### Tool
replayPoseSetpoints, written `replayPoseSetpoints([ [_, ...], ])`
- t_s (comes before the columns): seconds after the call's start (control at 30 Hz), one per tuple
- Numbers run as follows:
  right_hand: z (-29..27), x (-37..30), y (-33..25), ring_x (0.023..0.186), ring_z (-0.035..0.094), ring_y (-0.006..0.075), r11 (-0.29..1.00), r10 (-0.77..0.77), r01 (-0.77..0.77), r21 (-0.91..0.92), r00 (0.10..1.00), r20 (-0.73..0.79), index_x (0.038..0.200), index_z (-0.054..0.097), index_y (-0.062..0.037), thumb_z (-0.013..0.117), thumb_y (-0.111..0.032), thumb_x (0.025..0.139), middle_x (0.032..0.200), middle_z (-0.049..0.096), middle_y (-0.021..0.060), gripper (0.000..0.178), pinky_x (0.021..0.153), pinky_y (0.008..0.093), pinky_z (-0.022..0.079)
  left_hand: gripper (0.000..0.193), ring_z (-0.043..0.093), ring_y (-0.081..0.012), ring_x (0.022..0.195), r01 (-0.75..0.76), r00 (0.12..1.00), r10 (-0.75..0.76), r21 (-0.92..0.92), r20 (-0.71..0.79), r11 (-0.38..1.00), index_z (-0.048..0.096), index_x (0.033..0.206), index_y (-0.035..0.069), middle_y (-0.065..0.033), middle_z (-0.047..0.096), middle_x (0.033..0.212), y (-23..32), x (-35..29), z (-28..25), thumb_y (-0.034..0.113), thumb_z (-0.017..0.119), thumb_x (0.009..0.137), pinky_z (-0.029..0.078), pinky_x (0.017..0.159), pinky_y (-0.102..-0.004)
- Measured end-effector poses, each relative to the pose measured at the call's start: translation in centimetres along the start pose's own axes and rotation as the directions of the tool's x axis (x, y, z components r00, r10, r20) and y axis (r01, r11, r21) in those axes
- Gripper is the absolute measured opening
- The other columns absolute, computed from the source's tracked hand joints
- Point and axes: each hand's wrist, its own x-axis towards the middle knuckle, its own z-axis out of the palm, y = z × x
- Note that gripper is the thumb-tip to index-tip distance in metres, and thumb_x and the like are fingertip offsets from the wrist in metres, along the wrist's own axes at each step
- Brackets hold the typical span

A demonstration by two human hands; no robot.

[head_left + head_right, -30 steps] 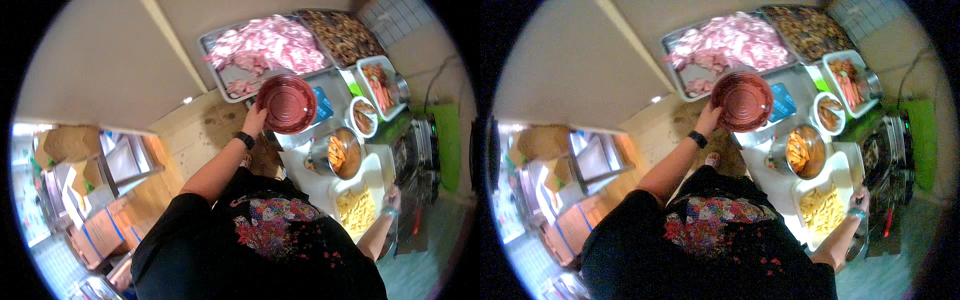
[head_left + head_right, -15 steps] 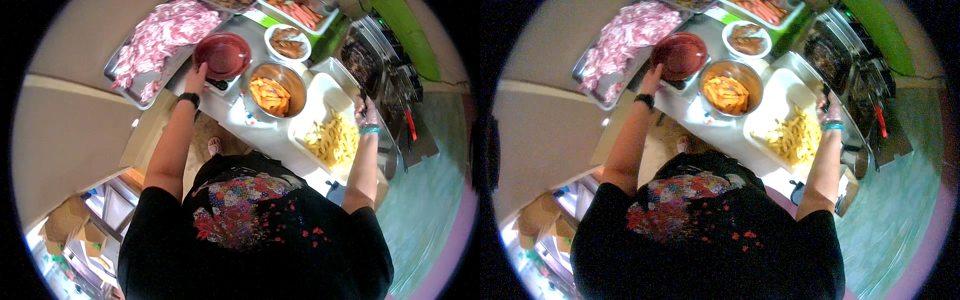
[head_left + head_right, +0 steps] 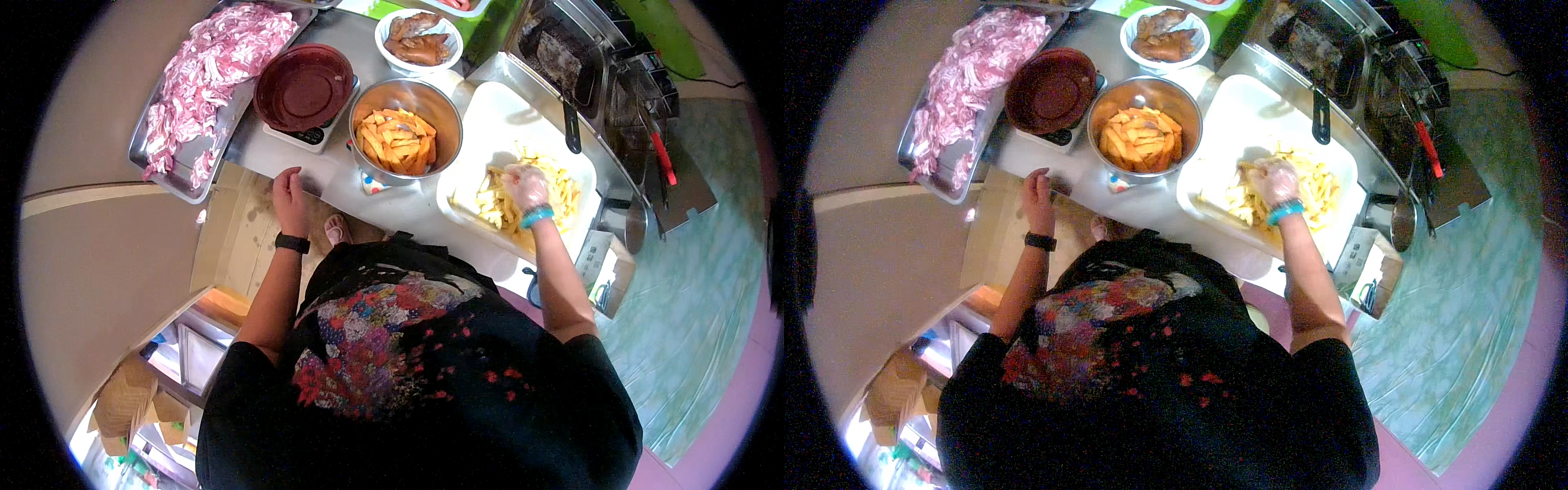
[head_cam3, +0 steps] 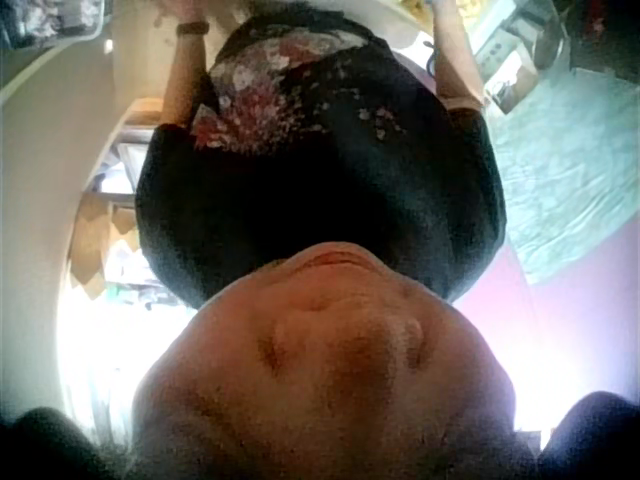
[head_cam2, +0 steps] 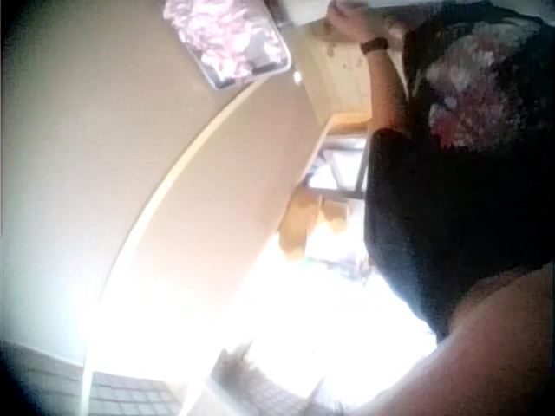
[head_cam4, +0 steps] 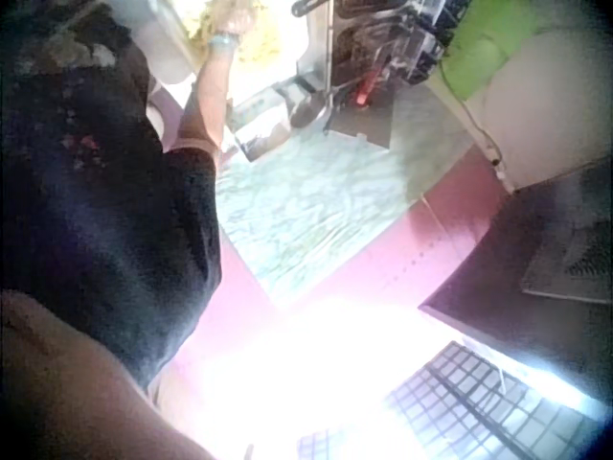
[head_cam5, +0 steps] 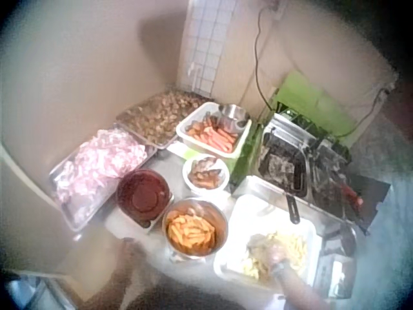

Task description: The person assembles food items into a paper cone, starting with lettuce, then adding fried items and french fries. They use tongs to transfer food from a deep fryer and containers to the cone, then hand the finished product to another person.

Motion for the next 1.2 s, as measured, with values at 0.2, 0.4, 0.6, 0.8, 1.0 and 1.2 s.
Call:
replayPoseSetpoints([
  [0.2,3.2,2.6,-2.2,0.076,0.058,0.0275,0.948,0.111,-0.061,-0.314,0.983,0.146,0.075,0.063,-0.0076,0.062,-0.032,0.069,0.076,0.061,0.0122,0.025,0.072,0.037,0.045,0.018,0.05,-0.0126,0.075,0.049,0.997,-0.05,0.023,0.057,0.999,0.054,0.096,0.002,-0.0059,0.054,0.086,1.0,-0.2,1.3,0.012,0.043,0.087,0.04,0.067,-0.0248],
  [0.4,-2.0,1.1,-4.7,0.073,0.055,0.012,0.444,0.247,-0.353,0.824,0.932,0.266,0.082,0.06,-0.0039,0.064,-0.013,0.072,0.075,0.059,0.0026,0.014,0.068,0.0263,0.044,0.017,0.05,-0.0126,0.074,0.064,0.997,-0.06,-0.087,0.055,0.994,0.055,0.094,0.001,-0.0061,0.054,0.082,-0.5,-1.2,2.3,0.011,0.043,0.087,0.041,0.067,-0.0252],
  [0.6,-18.0,-3.3,-17.5,0.07,0.055,0.0166,-0.277,-0.482,-0.084,0.957,0.874,-0.062,0.082,0.058,-0.0052,0.064,-0.02,0.074,0.076,0.059,0.0057,0.017,0.061,0.0281,0.044,0.016,0.051,-0.0136,0.074,0.0,0.989,-0.014,0.095,0.145,0.995,0.055,0.093,0.001,-0.0065,0.055,0.082,0.5,-3.1,2.4,0.007,0.043,0.086,0.041,0.068,-0.0256],
  [0.8,-21.4,-5.0,-23.8,0.058,0.055,0.0118,-0.79,-0.446,0.017,0.613,0.672,-0.592,0.081,0.06,-0.0052,0.06,-0.025,0.08,0.072,0.057,0.0035,0.02,0.046,0.024,0.043,0.016,0.052,-0.0143,0.074,-0.024,0.963,-0.004,0.102,0.271,0.995,0.056,0.092,0.001,-0.0076,0.055,0.08,2.3,-3.6,4.7,0.007,0.043,0.086,0.042,0.068,-0.0257],
  [1.0,-20.7,-5.0,-22.3,0.058,0.056,0.0155,-0.769,-0.478,-0.019,0.639,0.681,-0.555,0.084,0.059,-0.0046,0.061,-0.028,0.079,0.073,0.057,0.0054,0.024,0.047,0.0252,0.044,0.015,0.052,-0.0164,0.072,0.018,0.959,-0.05,0.113,0.279,0.993,0.056,0.092,0.001,-0.0082,0.056,0.078,2.1,-4.7,5.5,0.006,0.043,0.085,0.042,0.068,-0.0265],
  [1.2,-16.8,-3.2,-12.7,0.08,0.057,0.0224,0.329,-0.232,0.02,0.944,0.971,0.06,0.088,0.059,-0.0032,0.071,-0.017,0.065,0.086,0.06,0.0077,0.029,0.074,0.0311,0.046,0.014,0.055,-0.0262,0.076,-0.206,0.922,0.137,0.158,0.363,0.966,0.056,0.088,0.0,-0.0129,0.056,0.082,1.0,-4.5,6.2,0.004,0.044,0.083,0.043,0.069,-0.0322],
])
